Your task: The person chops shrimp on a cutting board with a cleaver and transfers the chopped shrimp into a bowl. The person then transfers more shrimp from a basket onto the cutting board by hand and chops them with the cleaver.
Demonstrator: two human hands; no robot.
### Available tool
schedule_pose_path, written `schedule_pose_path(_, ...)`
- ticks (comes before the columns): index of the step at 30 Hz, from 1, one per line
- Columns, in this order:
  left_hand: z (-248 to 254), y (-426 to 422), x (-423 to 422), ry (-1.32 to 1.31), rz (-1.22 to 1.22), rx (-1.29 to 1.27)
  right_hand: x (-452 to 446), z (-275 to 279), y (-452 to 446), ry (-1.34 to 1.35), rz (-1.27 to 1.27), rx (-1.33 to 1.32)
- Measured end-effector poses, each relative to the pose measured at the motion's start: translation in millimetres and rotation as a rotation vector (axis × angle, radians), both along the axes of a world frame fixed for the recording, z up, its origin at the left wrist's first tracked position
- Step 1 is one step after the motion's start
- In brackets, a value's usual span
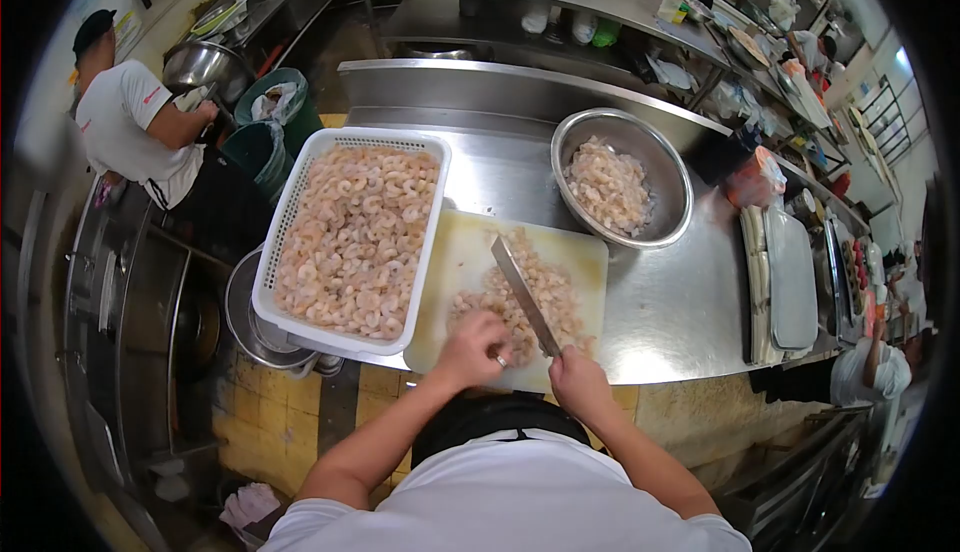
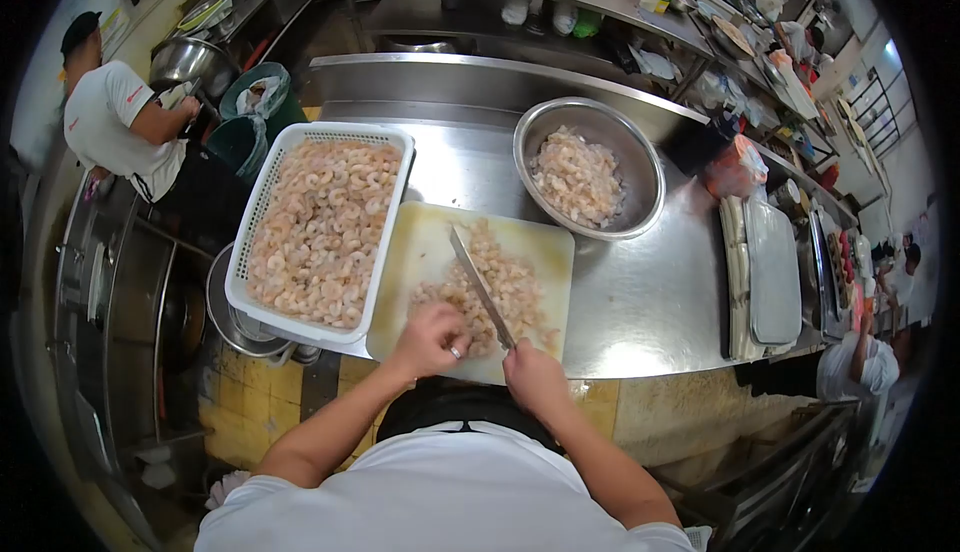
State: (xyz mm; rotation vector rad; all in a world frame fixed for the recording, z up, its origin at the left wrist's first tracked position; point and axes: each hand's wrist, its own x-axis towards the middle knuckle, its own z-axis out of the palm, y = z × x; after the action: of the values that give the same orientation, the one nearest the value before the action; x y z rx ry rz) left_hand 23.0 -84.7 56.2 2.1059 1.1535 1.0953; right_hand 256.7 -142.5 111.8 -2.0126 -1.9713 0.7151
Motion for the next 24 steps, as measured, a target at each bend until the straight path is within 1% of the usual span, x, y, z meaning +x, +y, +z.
schedule_pose_path(1,-1.4,-8.4,6.7,0.030,-0.082,0.001,-1.3,-24.9,8.3,-0.014,0.012,-0.013)
schedule_pose_path(2,-2.8,-16.1,10.6,0.059,-0.165,0.000,-2.8,-36.8,11.8,-0.028,0.022,-0.027)
schedule_pose_path(5,-50.5,-20.0,13.4,0.232,-0.206,0.127,-12.8,-18.5,37.5,-0.028,-0.003,-0.006)
schedule_pose_path(9,-60.6,-11.2,19.2,0.163,-0.166,0.138,-10.6,16.9,23.1,-0.057,-0.050,-0.007)
schedule_pose_path(10,-59.9,-6.6,20.7,0.113,-0.140,0.175,-7.6,11.0,18.4,-0.070,-0.070,0.001)
schedule_pose_path(12,-56.3,-1.7,24.2,0.072,-0.095,0.164,-1.7,-13.6,10.3,-0.091,-0.103,0.020)
schedule_pose_path(15,-60.7,0.7,27.7,0.052,-0.062,0.146,-0.6,-26.6,27.4,-0.067,-0.131,-0.030)
schedule_pose_path(18,-67.9,0.3,25.4,0.063,-0.088,0.120,-5.9,0.9,31.9,-0.032,-0.138,-0.037)
schedule_pose_path(21,-58.7,3.9,21.8,0.025,-0.127,0.132,-12.8,17.7,2.6,-0.031,-0.185,0.022)
schedule_pose_path(24,-60.2,3.6,15.3,0.036,-0.169,0.120,-24.3,37.4,-24.7,-0.017,-0.215,-0.080)
